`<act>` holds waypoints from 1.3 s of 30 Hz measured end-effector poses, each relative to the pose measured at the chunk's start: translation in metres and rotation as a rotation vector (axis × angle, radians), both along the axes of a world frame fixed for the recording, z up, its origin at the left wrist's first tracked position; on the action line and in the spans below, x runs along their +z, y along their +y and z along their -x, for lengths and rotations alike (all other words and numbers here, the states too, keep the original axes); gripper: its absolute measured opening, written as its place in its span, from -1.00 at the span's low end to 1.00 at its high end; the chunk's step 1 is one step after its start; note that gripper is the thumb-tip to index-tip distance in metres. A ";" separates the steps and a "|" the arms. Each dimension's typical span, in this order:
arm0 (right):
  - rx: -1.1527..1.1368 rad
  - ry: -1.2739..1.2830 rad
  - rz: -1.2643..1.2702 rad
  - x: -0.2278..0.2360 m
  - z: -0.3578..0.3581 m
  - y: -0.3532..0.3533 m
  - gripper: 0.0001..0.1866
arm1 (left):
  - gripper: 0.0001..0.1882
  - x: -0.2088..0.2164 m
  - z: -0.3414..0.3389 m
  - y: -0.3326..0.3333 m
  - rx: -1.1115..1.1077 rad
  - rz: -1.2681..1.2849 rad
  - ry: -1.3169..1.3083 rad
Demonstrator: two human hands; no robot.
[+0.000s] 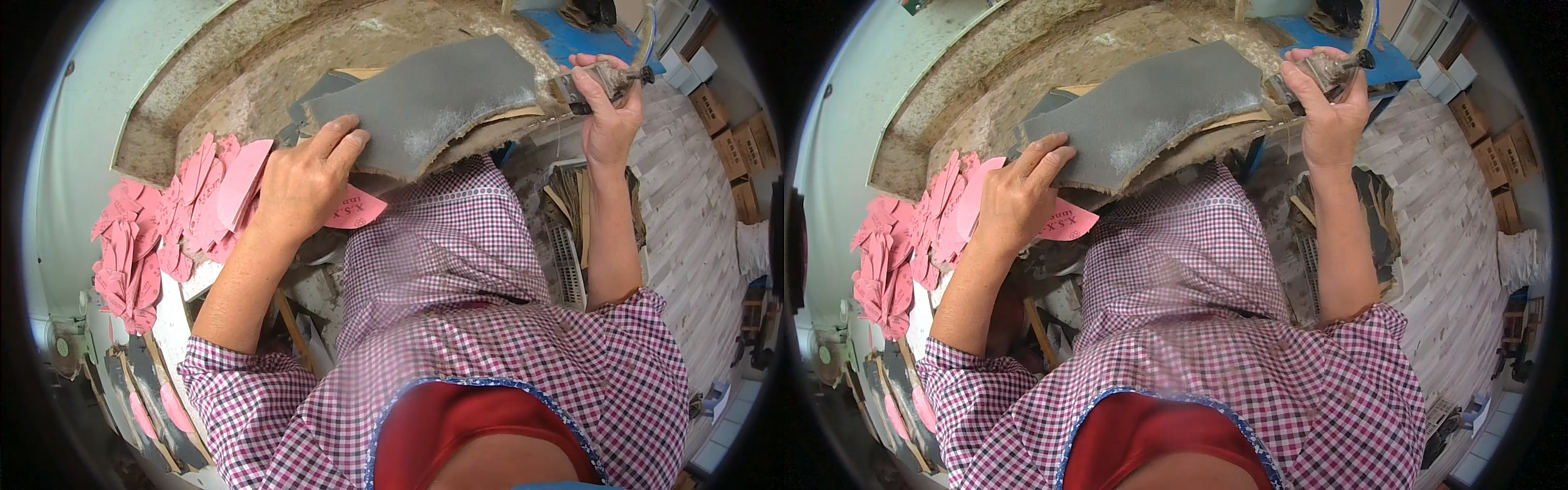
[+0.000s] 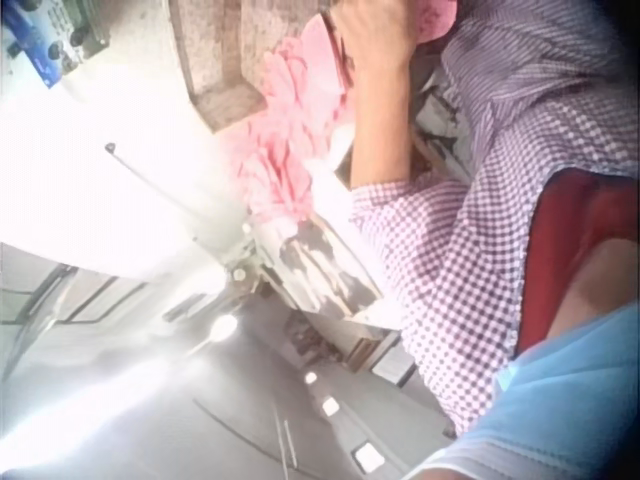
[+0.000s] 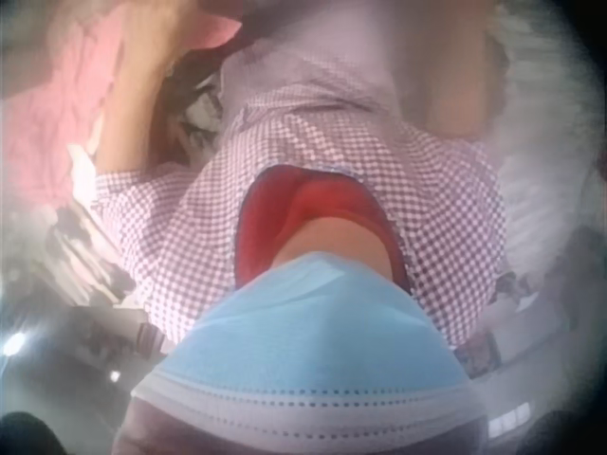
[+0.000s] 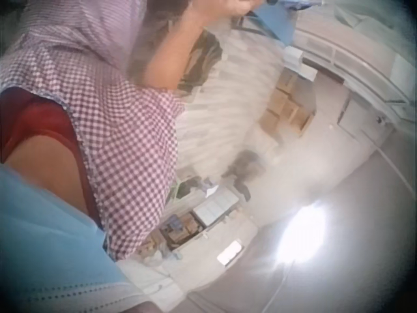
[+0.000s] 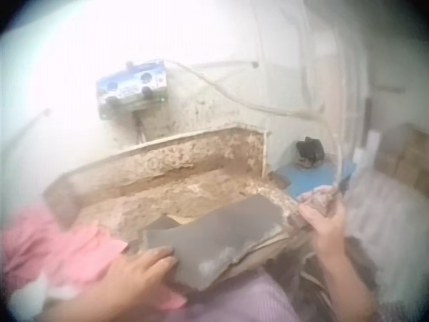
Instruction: The person repeatedly places pink foam pieces onto dark material sheets and uses a handheld glue gun to apply adhesive along the edges. The person then presses the pieces together and sets them aside on the workbench.
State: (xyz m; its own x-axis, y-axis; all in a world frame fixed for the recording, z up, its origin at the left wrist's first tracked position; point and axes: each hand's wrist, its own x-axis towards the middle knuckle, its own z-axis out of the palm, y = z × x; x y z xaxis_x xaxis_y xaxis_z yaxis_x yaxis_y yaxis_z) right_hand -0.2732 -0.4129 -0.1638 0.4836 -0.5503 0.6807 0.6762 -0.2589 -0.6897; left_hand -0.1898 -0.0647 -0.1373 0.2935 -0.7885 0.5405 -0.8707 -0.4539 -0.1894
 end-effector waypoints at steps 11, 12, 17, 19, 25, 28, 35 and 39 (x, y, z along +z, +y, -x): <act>0.461 -0.073 -0.023 0.036 -0.037 0.104 -0.68 | -0.56 0.000 0.004 0.008 -0.007 -0.037 -0.024; 0.450 -0.069 -0.012 0.039 -0.040 0.105 -0.68 | -0.56 -0.001 0.004 0.008 -0.008 -0.036 -0.024; 0.113 0.036 0.164 0.040 -0.046 0.070 -0.70 | -0.54 -0.004 0.003 0.009 0.020 -0.033 -0.024; 0.185 -0.088 0.011 0.028 -0.047 0.047 -0.69 | -0.53 -0.009 0.001 0.007 0.039 -0.026 -0.009; 0.474 -0.204 -0.285 0.024 -0.018 0.031 -0.78 | -0.49 -0.020 -0.013 0.011 0.167 0.095 0.285; 0.630 -0.192 -0.411 0.011 -0.018 0.029 -0.80 | -0.62 -0.016 -0.031 0.010 0.231 0.342 0.732; 0.758 -0.035 -0.669 -0.019 -0.052 0.043 -0.71 | -0.69 -0.013 -0.042 0.026 0.063 0.968 1.172; 0.617 0.075 -0.713 -0.039 -0.041 0.031 -0.57 | -0.69 0.013 -0.020 0.101 0.116 1.083 1.038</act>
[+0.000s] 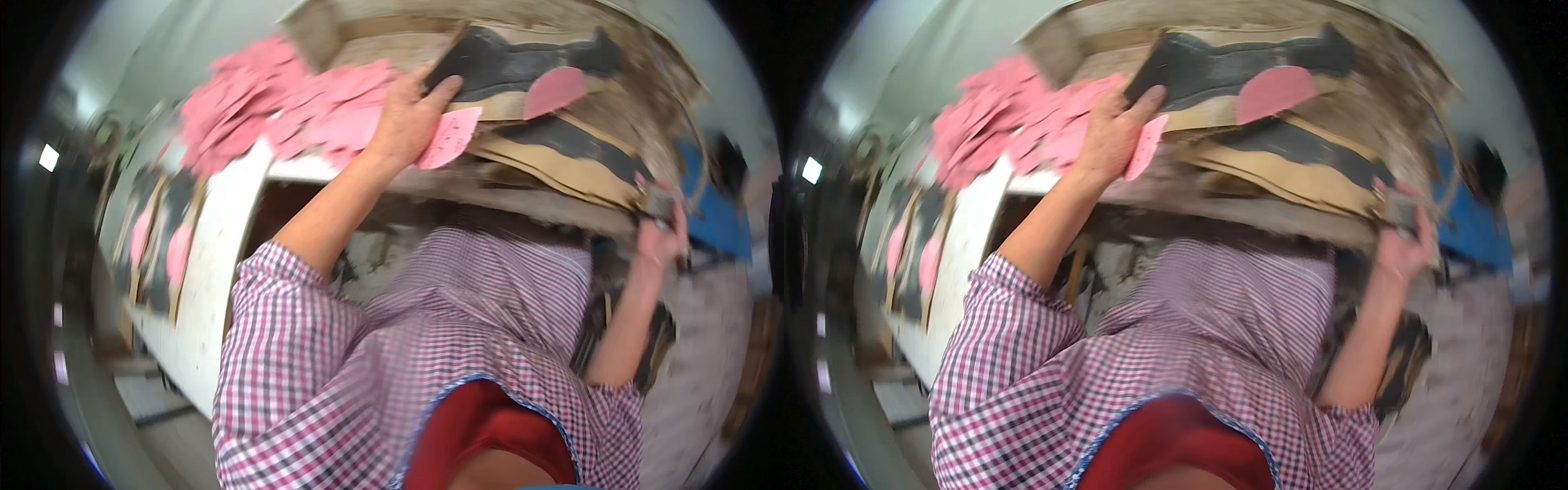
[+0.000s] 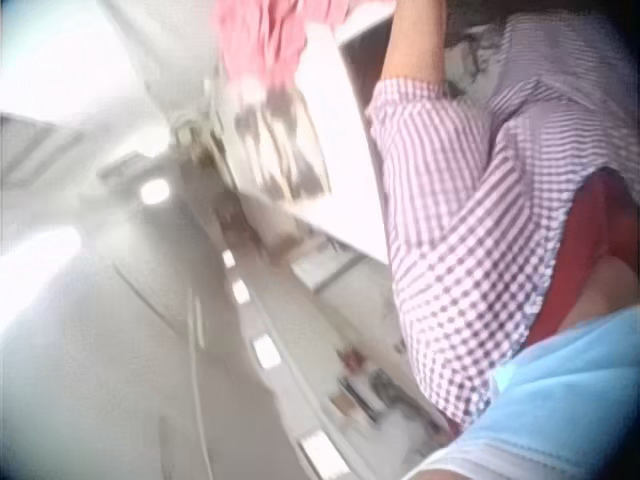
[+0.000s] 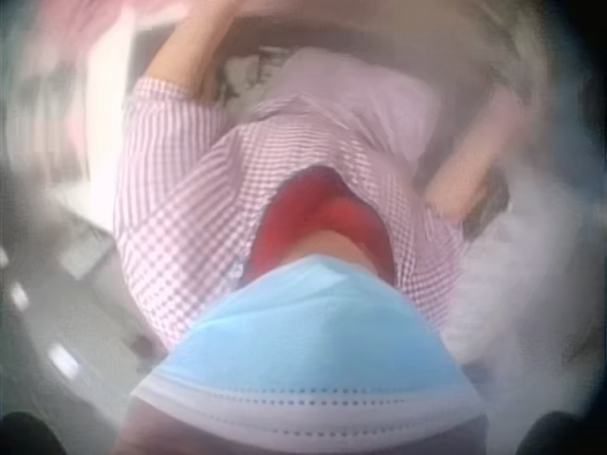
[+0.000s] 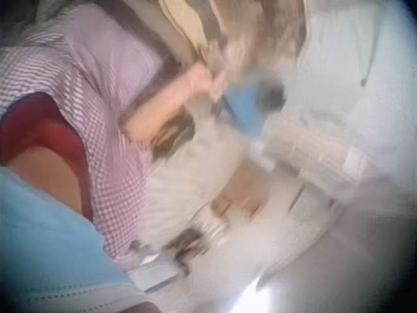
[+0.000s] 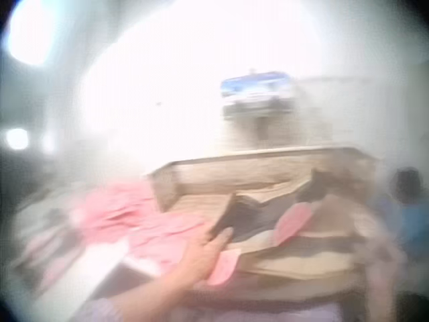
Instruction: The person repeatedly places pink foam pieces onto dark material sheets and uses a handheld glue gun to apply adhesive along the edges. The person then presses the pieces together and sets them aside on the workbench.
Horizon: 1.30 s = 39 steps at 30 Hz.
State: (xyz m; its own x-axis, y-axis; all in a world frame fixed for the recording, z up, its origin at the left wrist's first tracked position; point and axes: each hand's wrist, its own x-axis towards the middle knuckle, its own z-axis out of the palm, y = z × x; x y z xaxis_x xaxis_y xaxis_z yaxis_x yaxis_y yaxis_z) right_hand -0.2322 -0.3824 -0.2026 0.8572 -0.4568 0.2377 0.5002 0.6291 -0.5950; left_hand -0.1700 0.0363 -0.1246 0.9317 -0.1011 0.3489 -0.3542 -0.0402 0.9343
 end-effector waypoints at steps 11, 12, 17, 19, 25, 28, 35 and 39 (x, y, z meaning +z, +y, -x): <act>-0.204 0.144 -0.135 0.037 0.039 0.005 -0.51 | -0.78 -0.044 0.206 0.384 1.038 0.299 0.076; -0.212 0.153 -0.141 0.034 0.047 0.000 -0.52 | -0.79 -0.050 0.237 0.398 1.116 0.321 0.061; -0.200 0.156 -0.146 0.035 0.042 -0.007 -0.51 | -0.44 -0.101 0.365 0.515 1.724 -0.399 0.261; -0.220 0.150 -0.110 0.042 0.056 -0.010 -0.50 | -0.33 -0.067 0.333 0.479 1.903 -0.776 0.510; 0.035 0.084 0.032 0.023 0.039 -0.062 -0.46 | -0.56 -0.044 0.175 0.292 0.968 -0.358 0.034; -0.034 0.043 0.007 0.039 0.015 -0.043 -0.62 | -0.43 -0.066 0.127 0.116 0.305 0.392 0.784; -0.099 -0.216 0.340 0.068 0.038 0.022 -0.74 | -0.24 -0.139 0.137 -0.050 -0.534 0.310 1.021; -0.209 -0.269 0.476 0.077 0.027 0.039 -0.63 | -0.32 -0.158 0.144 -0.078 -0.648 0.108 1.000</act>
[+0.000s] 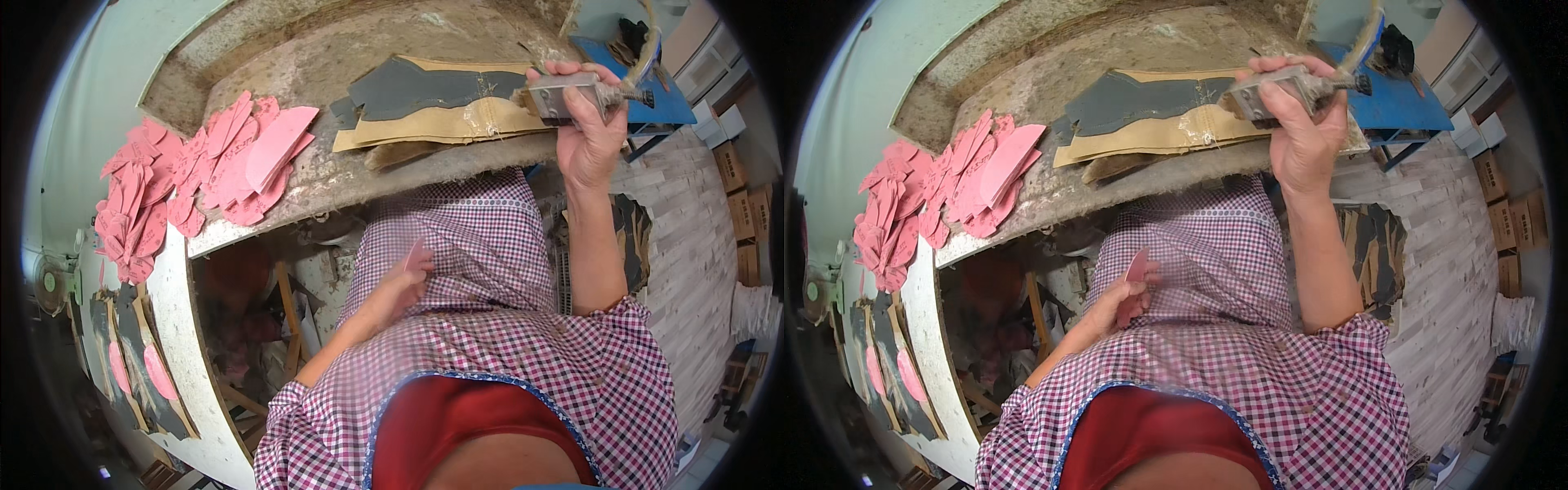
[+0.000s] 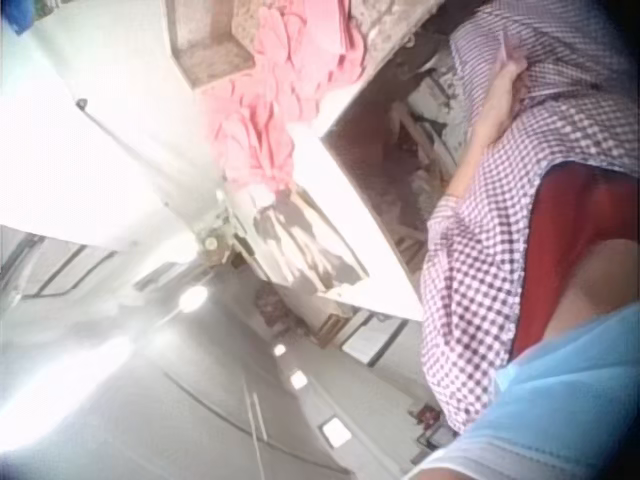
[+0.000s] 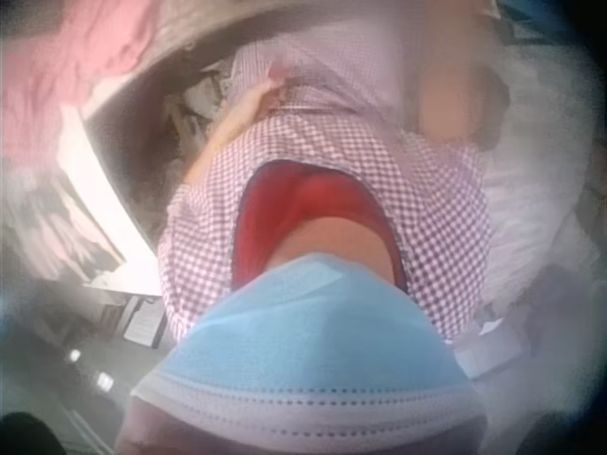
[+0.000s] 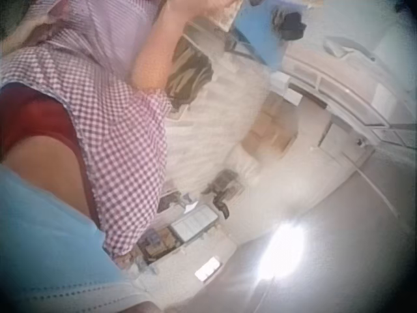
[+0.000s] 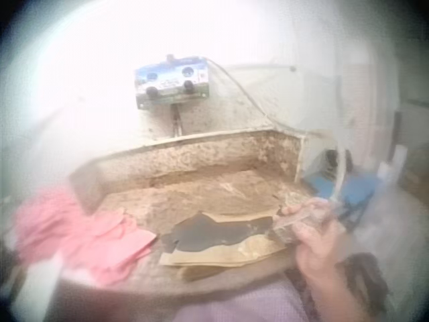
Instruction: The person repeatedly places pink foam pieces onto dark material sheets and uses a handheld glue gun to apply adhesive along the edges. The person then presses the pieces together and sets them aside on the workbench.
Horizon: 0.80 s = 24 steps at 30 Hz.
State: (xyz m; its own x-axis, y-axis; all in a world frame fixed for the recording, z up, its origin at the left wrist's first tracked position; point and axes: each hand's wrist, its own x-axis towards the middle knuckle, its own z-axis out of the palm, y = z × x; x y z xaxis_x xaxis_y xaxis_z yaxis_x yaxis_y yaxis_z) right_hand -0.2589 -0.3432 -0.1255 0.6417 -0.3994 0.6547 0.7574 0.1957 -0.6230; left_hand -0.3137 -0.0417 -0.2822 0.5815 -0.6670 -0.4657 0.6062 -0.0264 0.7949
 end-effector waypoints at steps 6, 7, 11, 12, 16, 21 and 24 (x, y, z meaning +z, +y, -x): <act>-0.273 0.088 0.284 -0.004 0.002 -0.007 -0.62 | -0.53 -0.050 0.019 0.017 0.040 -0.313 -0.468; -0.305 0.129 0.321 -0.006 0.004 -0.006 -0.62 | -0.55 -0.048 0.021 0.017 0.039 -0.376 -0.469; -0.149 0.142 0.208 -0.022 0.000 0.013 -0.63 | -0.58 -0.038 0.027 0.017 0.080 -0.583 -0.571; -0.146 0.139 0.235 -0.019 -0.002 0.017 -0.67 | -0.57 -0.035 0.028 0.017 0.105 -0.623 -0.620; -0.047 0.046 0.020 -0.015 -0.008 0.003 -0.74 | -0.65 -0.030 0.025 0.032 0.095 -0.371 -0.598; 0.035 0.100 -0.226 -0.033 -0.004 -0.060 -0.86 | -0.76 0.086 -0.028 0.024 0.015 -0.324 -0.911; 0.080 0.124 -0.470 -0.053 -0.004 -0.086 -0.85 | -0.78 0.154 -0.083 -0.014 0.042 -0.285 -0.926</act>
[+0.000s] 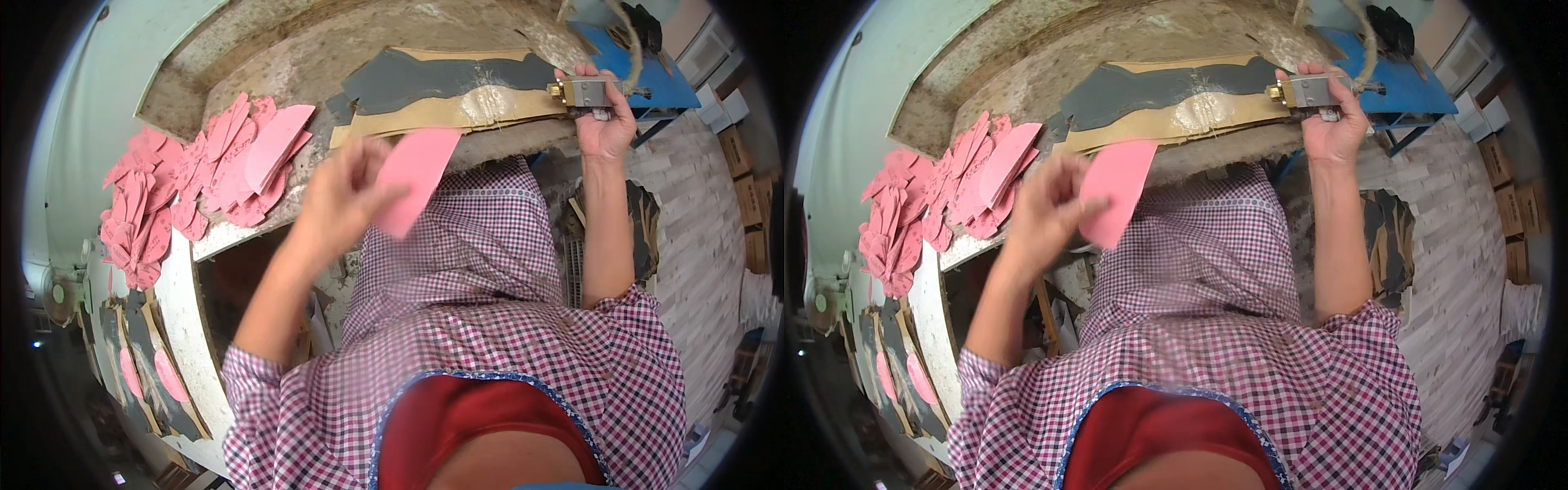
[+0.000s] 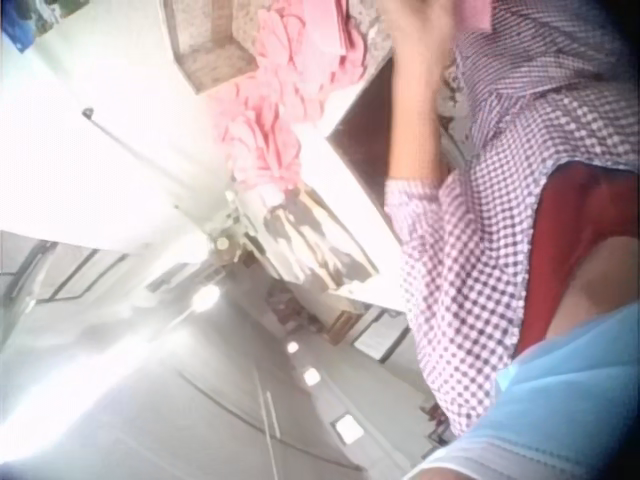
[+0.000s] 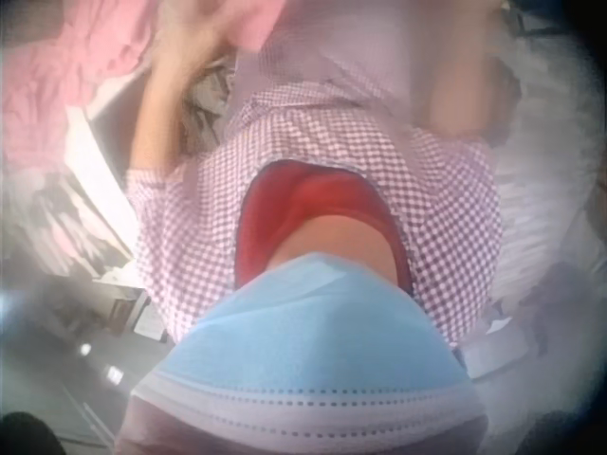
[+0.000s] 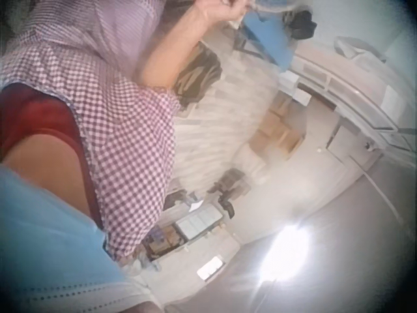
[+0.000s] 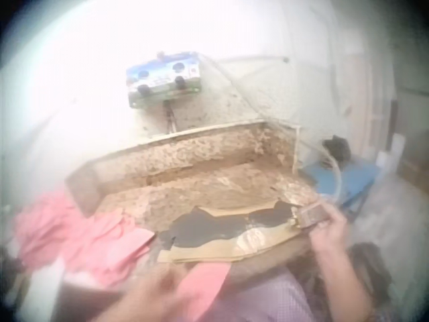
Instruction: The person repeatedly places pink foam pieces onto dark material sheets and uses a handheld glue gun to apply adhesive along the edges. The person then presses the pieces together and sets them aside on the workbench.
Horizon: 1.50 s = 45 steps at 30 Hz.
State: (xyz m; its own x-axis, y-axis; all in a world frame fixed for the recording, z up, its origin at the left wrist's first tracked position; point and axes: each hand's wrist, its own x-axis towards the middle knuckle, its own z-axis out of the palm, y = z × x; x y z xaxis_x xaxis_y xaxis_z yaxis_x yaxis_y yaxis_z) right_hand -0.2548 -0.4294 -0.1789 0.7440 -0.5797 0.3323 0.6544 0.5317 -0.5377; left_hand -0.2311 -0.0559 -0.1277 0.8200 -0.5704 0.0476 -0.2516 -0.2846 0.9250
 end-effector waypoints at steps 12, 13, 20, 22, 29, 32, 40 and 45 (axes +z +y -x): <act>0.133 -0.015 -0.222 -0.001 -0.020 -0.002 -0.84 | -0.79 0.058 -0.120 -0.139 -0.351 -0.413 -0.374; 0.147 -0.023 -0.209 -0.001 -0.020 -0.001 -0.84 | -0.79 0.057 -0.121 -0.141 -0.335 -0.439 -0.368; 0.121 0.011 -0.228 0.004 -0.022 0.002 -0.82 | -0.76 0.046 -0.127 -0.143 -0.283 -0.480 -0.376; 0.107 0.018 -0.226 0.004 -0.021 0.001 -0.82 | -0.74 0.044 -0.127 -0.145 -0.279 -0.475 -0.459; 0.095 0.012 -0.168 -0.007 -0.015 -0.003 -0.81 | -0.42 0.018 -0.105 -0.150 -0.030 -0.678 -1.007; 0.026 -0.008 0.032 0.009 -0.008 0.011 -0.81 | -0.29 0.006 -0.115 -0.144 0.045 -0.638 -1.008; -0.387 0.061 0.657 0.052 0.008 0.047 -0.67 | -0.36 0.006 -0.121 -0.069 0.308 -0.344 -1.137; -0.161 -0.032 0.531 0.054 -0.010 0.099 -0.68 | -0.50 0.000 -0.120 -0.022 0.317 -0.431 -0.838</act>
State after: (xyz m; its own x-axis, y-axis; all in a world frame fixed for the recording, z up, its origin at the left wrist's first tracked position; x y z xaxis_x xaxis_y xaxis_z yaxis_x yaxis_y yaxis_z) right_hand -0.2453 -0.3300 -0.1251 0.6442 -0.4322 0.6310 0.7257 0.0849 -0.6827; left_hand -0.1115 -0.0777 -0.1273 0.7335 -0.4354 0.5219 -0.6309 -0.7218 0.2845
